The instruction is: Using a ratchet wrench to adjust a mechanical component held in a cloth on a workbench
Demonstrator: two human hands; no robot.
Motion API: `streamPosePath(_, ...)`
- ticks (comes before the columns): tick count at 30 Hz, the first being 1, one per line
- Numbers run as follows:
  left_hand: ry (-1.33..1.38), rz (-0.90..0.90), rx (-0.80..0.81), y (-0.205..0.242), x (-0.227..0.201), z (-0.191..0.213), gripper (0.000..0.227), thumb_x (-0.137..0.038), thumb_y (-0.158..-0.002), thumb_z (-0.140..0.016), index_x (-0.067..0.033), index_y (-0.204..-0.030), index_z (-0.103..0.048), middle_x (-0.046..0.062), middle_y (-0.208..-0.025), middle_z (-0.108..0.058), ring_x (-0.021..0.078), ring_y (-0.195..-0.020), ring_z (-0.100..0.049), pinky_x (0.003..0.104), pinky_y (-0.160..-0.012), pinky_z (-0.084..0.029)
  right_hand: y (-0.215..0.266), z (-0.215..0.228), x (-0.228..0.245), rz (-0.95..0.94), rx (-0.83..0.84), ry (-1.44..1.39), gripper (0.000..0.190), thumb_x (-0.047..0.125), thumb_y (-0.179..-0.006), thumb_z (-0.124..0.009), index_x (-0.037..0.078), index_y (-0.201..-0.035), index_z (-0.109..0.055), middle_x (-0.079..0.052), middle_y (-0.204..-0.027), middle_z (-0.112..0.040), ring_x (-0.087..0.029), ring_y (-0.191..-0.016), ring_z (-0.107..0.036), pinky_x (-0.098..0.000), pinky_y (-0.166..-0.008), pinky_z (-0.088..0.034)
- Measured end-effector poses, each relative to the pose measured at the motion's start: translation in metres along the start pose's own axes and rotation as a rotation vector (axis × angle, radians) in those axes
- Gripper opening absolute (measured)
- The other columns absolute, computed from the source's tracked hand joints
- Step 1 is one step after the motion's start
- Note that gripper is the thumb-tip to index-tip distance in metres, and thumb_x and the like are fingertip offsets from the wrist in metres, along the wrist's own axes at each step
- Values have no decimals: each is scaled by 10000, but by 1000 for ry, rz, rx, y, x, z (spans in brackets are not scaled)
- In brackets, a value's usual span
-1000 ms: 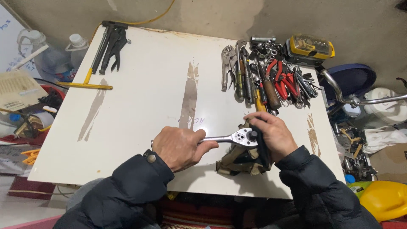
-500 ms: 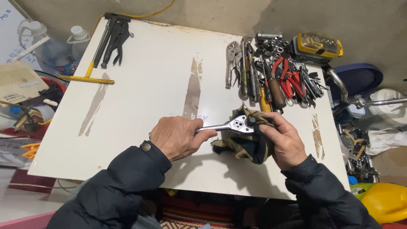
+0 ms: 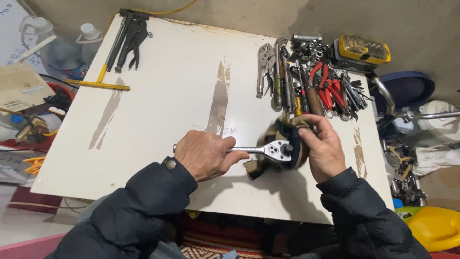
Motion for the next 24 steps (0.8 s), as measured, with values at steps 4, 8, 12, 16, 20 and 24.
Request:
streamPosePath(4, 0, 8, 17, 2, 3, -2, 572, -653, -972, -452, -161, -792, -682, 165, -558, -652, 376, -628, -728, 461, -621, -567, 1, 9, -9, -90, 35, -245, 308, -11, -941, -585, 21, -1246, -612, -132, -991, -674, -212, -886, -694, -330, -833, -578)
streamPosePath(8, 29, 19, 10, -2, 5, 0, 576, -664, -959, -467, -159, -759, -661, 149, -541, -640, 384, -626, -720, 472, -615, -558, 26, -10, 1, -288, 88, -275, 308, -16, -901, -570, -17, -1198, -652, -215, -1208, -693, -312, -1041, -699, -460, -889, -572)
streamPosePath(12, 14, 15, 9, 1, 2, 4, 575, -662, -962, -476, -163, -738, -654, 144, -531, -641, 369, -603, -718, 451, -601, -560, 24, 1, -40, -394, 130, -277, 336, 2, -905, -582, -47, -1227, -661, -220, -1069, -708, -314, -930, -720, -484, -809, -597)
streamPosePath(16, -36, -60, 2, 3, -9, -2, 566, -659, -977, -474, -175, -757, -668, 122, -541, -655, 326, -589, -722, 431, -593, -563, 17, 0, -51, -348, 133, -176, 281, -8, -862, -631, -65, -1123, -721, -200, -958, -731, -245, -851, -725, -407, -778, -616)
streamPosePath(20, -64, -115, 15, 2, -14, -4, 573, -654, -988, -444, -174, -756, -653, 126, -541, -652, 315, -571, -721, 430, -582, -563, 13, -8, -23, -161, 207, 257, 239, 25, -865, -688, 23, -1081, -791, -158, -929, -769, -206, -903, -702, -365, -856, -581)
streamPosePath(24, -32, -102, -48, 1, -10, 5, 560, -632, -989, -472, -163, -744, -657, 127, -524, -648, 321, -552, -716, 431, -561, -566, 11, -3, 4, 34, 63, 149, 273, 85, -977, -633, 38, -1237, -705, -118, -1021, -711, -156, -966, -621, -337, -937, -549)
Point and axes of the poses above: each hand's wrist, its own y-axis away from the middle knuckle, its own z-axis out of the back of the hand, x = y × z, the point moved 9 cm from there along -y, towards the middle knuckle
